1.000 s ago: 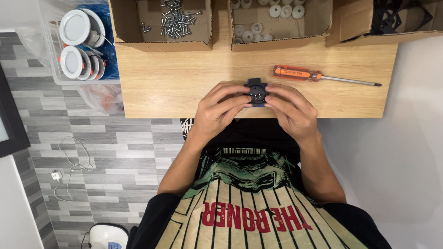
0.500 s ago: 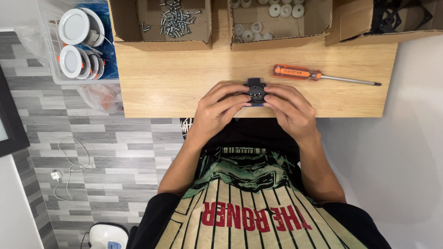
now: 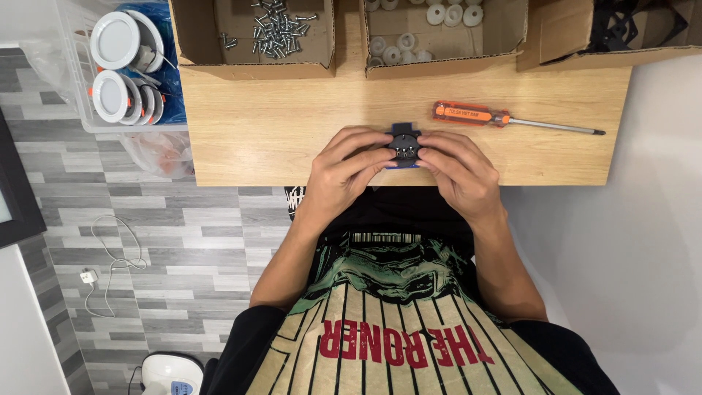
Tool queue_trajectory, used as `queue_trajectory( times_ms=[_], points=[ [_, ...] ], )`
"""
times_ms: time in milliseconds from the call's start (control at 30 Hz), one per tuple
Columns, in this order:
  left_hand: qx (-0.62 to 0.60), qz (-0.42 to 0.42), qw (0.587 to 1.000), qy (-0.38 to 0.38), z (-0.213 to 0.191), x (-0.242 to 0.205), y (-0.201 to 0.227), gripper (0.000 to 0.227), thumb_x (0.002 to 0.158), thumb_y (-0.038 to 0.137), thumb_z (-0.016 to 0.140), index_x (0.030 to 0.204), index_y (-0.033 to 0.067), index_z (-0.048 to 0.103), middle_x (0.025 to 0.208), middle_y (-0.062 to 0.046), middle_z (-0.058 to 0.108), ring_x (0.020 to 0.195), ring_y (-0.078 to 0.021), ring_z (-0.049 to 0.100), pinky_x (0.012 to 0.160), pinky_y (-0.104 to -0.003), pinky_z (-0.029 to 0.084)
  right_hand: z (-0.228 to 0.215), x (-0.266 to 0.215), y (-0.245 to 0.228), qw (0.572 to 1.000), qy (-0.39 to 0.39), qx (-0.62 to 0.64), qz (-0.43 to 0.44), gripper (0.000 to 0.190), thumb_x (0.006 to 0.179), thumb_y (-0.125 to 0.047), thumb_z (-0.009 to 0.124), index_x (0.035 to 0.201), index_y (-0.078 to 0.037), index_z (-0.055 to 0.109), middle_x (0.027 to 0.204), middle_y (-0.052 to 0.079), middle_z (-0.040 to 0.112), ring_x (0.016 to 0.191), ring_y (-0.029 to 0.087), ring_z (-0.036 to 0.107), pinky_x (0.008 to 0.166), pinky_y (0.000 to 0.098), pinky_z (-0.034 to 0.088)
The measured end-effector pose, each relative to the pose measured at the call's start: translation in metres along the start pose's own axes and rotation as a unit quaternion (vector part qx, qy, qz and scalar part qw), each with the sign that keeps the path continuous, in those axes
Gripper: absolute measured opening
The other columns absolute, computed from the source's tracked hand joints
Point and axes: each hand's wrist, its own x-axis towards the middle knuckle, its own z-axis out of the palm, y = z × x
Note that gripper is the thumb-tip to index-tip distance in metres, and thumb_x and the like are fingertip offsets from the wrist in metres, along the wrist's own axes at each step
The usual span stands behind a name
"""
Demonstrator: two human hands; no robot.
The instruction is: The person assembles a small electrical component by placing a black rubber gasket onto a blue plastic housing, then attaching a white plastic cover. They secure the assembly by inserting and tightening four screws with an orange-handled screwdriver.
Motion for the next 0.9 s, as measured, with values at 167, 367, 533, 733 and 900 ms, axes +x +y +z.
queue_trajectory(
  times_ms=[167,367,533,733,900],
  points=[
    [0.003,-0.01,1.0,-0.004,-0.001,0.0,0.001,0.007,0.099,0.008,0.083,0.106,0.0081,0.086,0.114,-0.013,0.082,0.108,-0.0337,0.079,0.094,-0.045,0.066,0.0,0.0,0.001,1.0,0.001,0.0,0.0,0.009,0.104,0.0,0.078,0.108,0.005,0.083,0.106,0.024,0.08,0.099,0.045,0.081,0.085,0.0528,0.069],
    [0.007,-0.014,1.0,-0.004,0.002,-0.004,0.0,0.007,0.099,0.009,0.083,0.105,0.008,0.086,0.116,-0.013,0.082,0.11,-0.0343,0.079,0.094,-0.045,0.067,-0.001,0.001,-0.001,1.0,-0.005,-0.008,0.003,0.008,0.104,0.0,0.078,0.108,0.004,0.083,0.106,0.023,0.081,0.099,0.044,0.081,0.085,0.0528,0.069],
    [0.01,-0.018,1.0,-0.009,0.003,-0.008,0.002,0.008,0.101,0.007,0.08,0.108,0.0062,0.084,0.119,-0.014,0.081,0.113,-0.0364,0.078,0.096,-0.047,0.067,-0.003,0.0,-0.003,0.999,-0.023,-0.022,0.016,0.008,0.104,-0.001,0.078,0.109,0.003,0.083,0.11,0.023,0.082,0.101,0.043,0.081,0.087,0.0522,0.068],
    [0.032,-0.005,0.999,-0.028,-0.002,-0.009,0.013,0.009,0.102,-0.001,0.075,0.109,0.0017,0.081,0.124,-0.02,0.078,0.118,-0.0416,0.076,0.098,-0.053,0.067,-0.009,-0.004,-0.004,0.997,-0.049,-0.054,0.016,0.006,0.105,-0.003,0.078,0.108,0.0,0.082,0.113,0.021,0.083,0.102,0.04,0.081,0.089,0.0518,0.066],
    [0.042,0.0,0.998,-0.045,-0.002,-0.015,0.01,0.017,0.105,-0.005,0.068,0.11,0.0037,0.082,0.13,-0.019,0.076,0.126,-0.0424,0.073,0.105,-0.055,0.064,-0.01,-0.012,0.0,0.997,-0.057,-0.055,0.023,0.004,0.105,-0.004,0.079,0.104,-0.003,0.083,0.116,0.021,0.084,0.101,0.038,0.082,0.088,0.0507,0.064]
  ],
)
